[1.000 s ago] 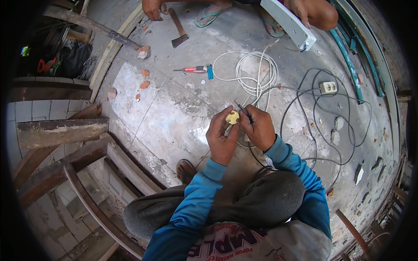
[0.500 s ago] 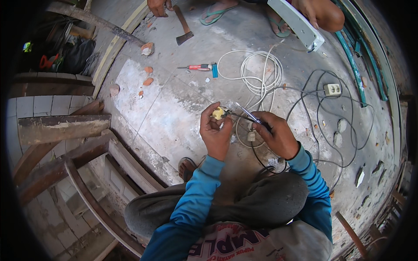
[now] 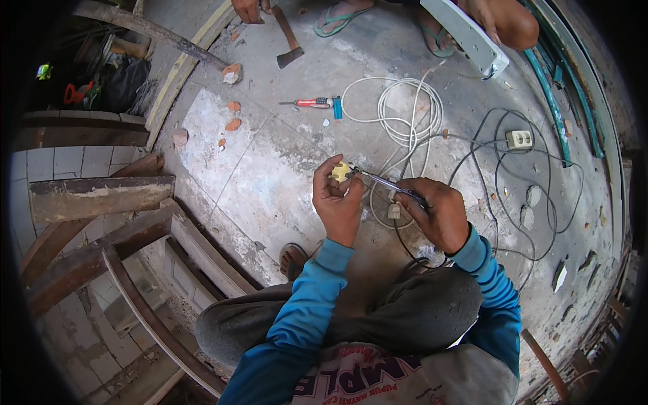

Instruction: The person manipulates wires and installs them into a white electrical outlet casing using a screwdriver.

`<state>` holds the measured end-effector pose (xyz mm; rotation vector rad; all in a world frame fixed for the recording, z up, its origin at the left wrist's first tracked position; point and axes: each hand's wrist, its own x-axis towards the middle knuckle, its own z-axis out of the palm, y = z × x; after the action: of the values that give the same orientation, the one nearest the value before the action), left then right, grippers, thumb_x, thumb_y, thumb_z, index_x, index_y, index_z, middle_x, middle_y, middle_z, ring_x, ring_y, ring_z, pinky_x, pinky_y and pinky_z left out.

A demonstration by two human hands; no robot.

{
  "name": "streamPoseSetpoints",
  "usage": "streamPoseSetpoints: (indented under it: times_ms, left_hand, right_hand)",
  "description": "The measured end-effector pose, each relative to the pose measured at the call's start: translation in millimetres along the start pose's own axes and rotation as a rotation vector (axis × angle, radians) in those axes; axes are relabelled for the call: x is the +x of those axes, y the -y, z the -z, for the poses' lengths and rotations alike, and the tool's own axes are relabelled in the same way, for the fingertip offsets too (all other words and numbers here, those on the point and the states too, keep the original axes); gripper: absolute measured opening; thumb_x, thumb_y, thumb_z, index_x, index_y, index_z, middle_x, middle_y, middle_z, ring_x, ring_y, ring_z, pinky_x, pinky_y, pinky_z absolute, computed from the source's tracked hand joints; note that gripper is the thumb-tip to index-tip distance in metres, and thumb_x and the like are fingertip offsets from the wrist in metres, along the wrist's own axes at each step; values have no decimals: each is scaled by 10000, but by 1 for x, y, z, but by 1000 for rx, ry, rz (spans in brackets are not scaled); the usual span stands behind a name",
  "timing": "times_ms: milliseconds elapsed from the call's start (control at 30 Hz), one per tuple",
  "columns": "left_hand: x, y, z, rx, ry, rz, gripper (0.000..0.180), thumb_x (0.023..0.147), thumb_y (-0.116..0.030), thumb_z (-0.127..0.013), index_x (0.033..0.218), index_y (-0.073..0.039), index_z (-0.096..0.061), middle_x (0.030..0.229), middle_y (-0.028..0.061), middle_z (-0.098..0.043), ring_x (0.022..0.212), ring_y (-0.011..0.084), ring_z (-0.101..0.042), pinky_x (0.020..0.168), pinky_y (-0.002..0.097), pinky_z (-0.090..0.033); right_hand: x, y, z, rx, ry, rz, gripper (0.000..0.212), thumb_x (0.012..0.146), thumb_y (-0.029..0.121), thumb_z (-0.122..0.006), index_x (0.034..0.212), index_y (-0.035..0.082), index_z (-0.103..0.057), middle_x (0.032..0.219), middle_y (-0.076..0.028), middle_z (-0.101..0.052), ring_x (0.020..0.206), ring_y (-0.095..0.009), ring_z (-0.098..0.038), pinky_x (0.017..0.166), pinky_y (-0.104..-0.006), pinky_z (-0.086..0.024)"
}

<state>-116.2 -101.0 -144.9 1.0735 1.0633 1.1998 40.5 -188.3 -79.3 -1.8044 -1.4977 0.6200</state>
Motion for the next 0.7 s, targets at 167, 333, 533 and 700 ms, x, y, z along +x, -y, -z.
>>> streamPoseSetpoints:
  times_ms: [167,333,533,700]
  left_hand:
    - [-2,1,1,47,22,-26,453,816,133,-638,1237,-8,-550,1006,49,-584,752,42,-566,611,166,-444]
    - [-2,1,1,41,33,-27,451,818,141,-631,1239,2,-547,1043,68,-587,832,69,-590,689,181,-484]
    - [-3,5,5,177,59,-101,444,818,140,-632,1235,13,-552,1084,74,-602,950,116,-608,830,247,-527]
    - [-5,4,7,269,60,-145,432,812,136,-643,1219,10,-568,1117,69,-607,979,124,-609,861,265,-523]
  right_hand:
    - [1,0,-2,-25,-17,17,183,835,136,-717,993,42,-703,896,-157,-704,815,-351,-678,718,-411,-537]
    - [2,2,-2,-31,-23,11,179,833,137,-718,985,42,-702,882,-151,-703,801,-351,-675,709,-413,-535]
    - [0,1,-2,-75,-21,27,181,837,140,-717,993,50,-700,866,-147,-697,782,-349,-670,683,-409,-534]
    - [-2,2,-6,-43,-10,38,187,835,134,-716,990,40,-669,857,-148,-667,766,-364,-658,653,-405,-533]
